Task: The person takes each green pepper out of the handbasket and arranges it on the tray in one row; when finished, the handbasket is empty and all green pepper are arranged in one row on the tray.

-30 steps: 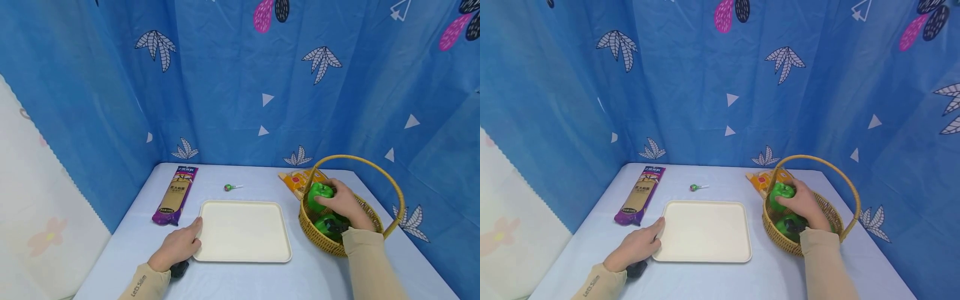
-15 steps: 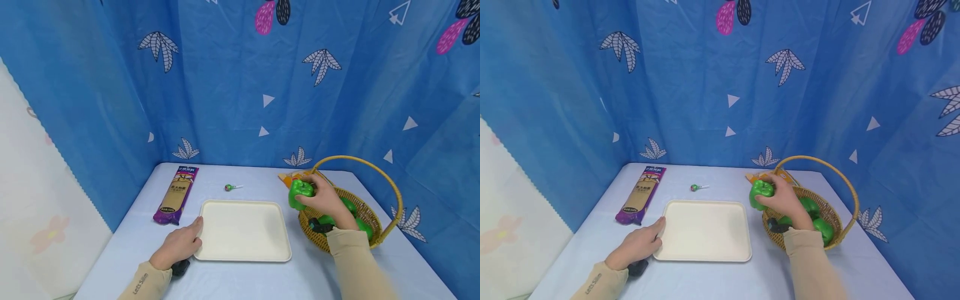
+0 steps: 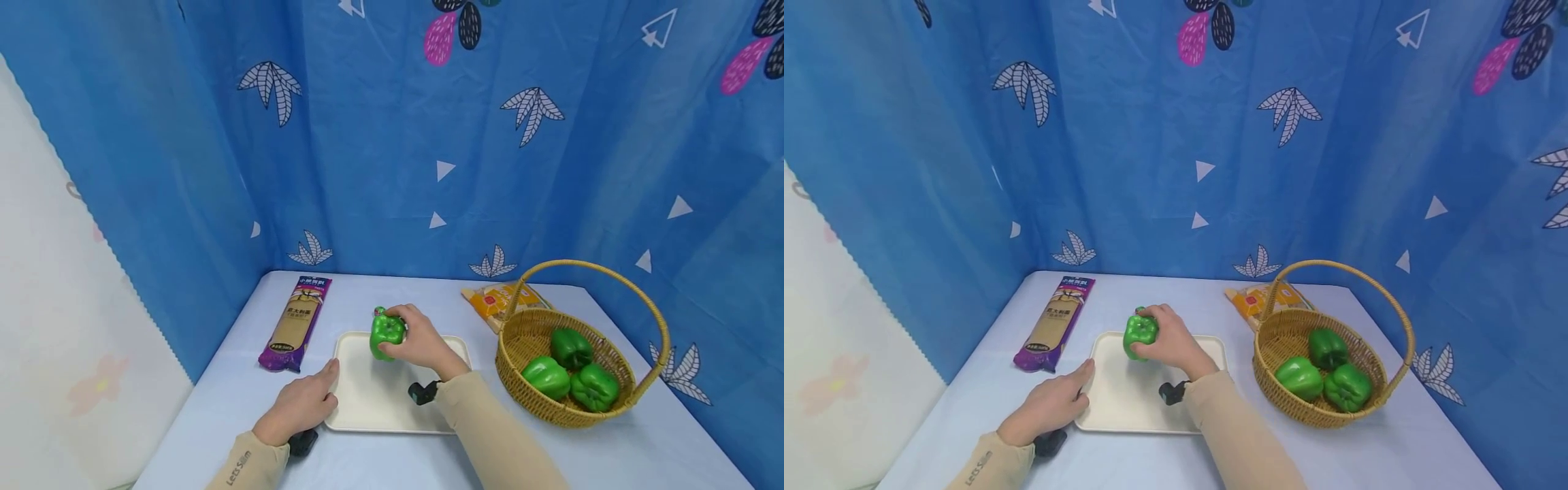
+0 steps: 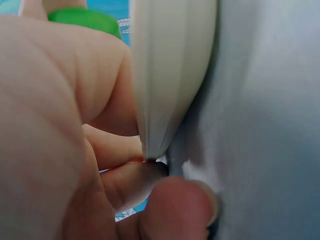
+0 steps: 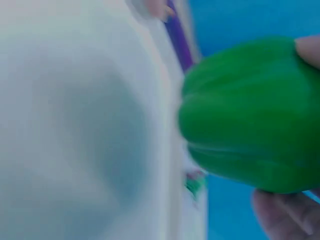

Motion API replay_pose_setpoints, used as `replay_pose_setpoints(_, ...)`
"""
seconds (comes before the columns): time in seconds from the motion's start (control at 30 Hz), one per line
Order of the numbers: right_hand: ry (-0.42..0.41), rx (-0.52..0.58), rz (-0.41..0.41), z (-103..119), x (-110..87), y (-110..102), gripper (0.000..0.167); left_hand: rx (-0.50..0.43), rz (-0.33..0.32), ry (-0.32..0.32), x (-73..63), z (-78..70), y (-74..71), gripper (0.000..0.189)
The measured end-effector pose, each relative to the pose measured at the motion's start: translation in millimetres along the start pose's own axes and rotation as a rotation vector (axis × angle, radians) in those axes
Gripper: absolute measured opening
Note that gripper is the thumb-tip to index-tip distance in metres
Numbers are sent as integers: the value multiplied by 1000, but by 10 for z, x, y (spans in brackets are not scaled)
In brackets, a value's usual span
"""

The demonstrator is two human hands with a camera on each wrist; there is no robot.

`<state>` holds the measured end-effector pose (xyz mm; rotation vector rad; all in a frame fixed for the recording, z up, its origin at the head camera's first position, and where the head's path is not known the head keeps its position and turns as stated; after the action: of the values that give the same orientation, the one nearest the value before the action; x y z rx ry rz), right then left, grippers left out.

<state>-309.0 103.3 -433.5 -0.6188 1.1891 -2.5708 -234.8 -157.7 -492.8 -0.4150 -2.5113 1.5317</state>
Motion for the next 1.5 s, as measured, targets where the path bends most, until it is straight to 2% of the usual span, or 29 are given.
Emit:
replay_pose_setpoints(0.17,-1,-17,16,116,207,309,66,-6,-11,24,9,-3,15,68)
replay_pose_setpoints(0.37,4,-48,69,196,358,487,68,-10,-28,29,8,18,25,68)
replay_pose_setpoints(0.6,30,-61,81,221,405,544,68,11,-23,32,20,30,5,69)
replay_pose_setpoints(0.8,17,-46,87,206,416,589,69,8,-28,35,16,19,-3,69)
replay_pose_setpoints(1.0,32,-22,118,153,395,669,76,22,-21,23,34,46,19,69)
replay_pose_setpoints(1.23,52,10,117,150,369,718,87,24,-29,21,29,68,29,70)
replay_pose_setpoints(1.33,46,17,116,158,364,720,89,18,-26,11,23,62,34,70)
replay_pose_setpoints(1.5,19,15,120,180,361,726,91,16,-36,27,9,42,21,69)
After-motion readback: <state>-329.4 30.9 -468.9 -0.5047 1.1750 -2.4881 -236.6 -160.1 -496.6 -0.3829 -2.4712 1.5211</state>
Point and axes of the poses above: each hand's wrist, its own x-axis towards the middle knuckle, its own y-axis out of the palm, z = x × y, the point moved 1 cm from there along x, towards the middle knuckle, and after that the axes turned 5 degrees about -x, right-handed, at the moved point
